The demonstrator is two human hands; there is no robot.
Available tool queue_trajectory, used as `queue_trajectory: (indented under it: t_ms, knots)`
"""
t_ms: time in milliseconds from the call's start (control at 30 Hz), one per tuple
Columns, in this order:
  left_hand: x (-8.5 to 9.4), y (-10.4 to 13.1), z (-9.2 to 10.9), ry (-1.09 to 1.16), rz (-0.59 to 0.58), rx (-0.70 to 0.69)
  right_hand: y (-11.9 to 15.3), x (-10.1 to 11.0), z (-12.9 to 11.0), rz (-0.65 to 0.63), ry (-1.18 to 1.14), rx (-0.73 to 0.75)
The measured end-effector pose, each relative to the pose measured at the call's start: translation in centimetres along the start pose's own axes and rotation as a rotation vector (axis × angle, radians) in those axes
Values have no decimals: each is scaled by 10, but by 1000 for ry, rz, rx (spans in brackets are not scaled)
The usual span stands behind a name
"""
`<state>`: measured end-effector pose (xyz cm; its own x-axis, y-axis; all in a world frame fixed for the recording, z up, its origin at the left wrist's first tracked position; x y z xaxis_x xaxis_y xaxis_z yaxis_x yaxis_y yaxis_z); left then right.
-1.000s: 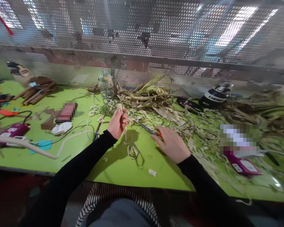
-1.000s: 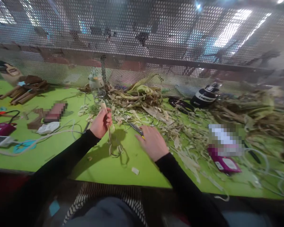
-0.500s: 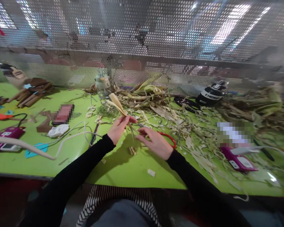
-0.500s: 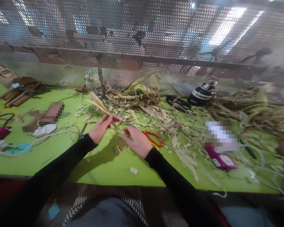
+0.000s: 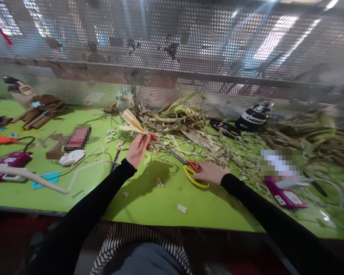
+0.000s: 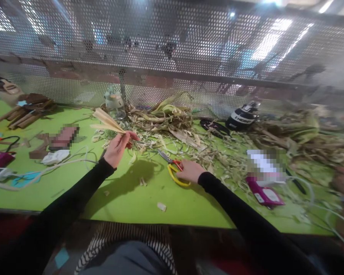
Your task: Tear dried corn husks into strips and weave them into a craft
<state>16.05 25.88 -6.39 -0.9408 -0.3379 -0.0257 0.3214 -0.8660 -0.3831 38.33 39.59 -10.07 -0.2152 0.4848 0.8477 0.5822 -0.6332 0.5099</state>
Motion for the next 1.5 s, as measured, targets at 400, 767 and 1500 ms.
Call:
queue_trajectory:
  t_ms: [400,767,1500]
  knots:
    - [18,2,16,-168,252,-185,72,-35,-47,-433,-1163,354]
    - [13,7,21,-125,265,-179,70,-36,-80,-347,-1219,445]
    - [15,8,19,-126,295,-196,67,-54,-89,-356,-1197,466]
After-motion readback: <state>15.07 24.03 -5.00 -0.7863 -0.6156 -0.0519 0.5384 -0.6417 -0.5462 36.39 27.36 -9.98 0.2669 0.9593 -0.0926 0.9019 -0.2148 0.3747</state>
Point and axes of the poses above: each hand's wrist, its own y-axis away from the middle knuckle, its own x-axis out of the back of the hand, z = x × y, the point moved 6 cm from there along -y, towards the middle knuckle, and after that the axes turned 11 degrees about -z, right-handed, at the moved point
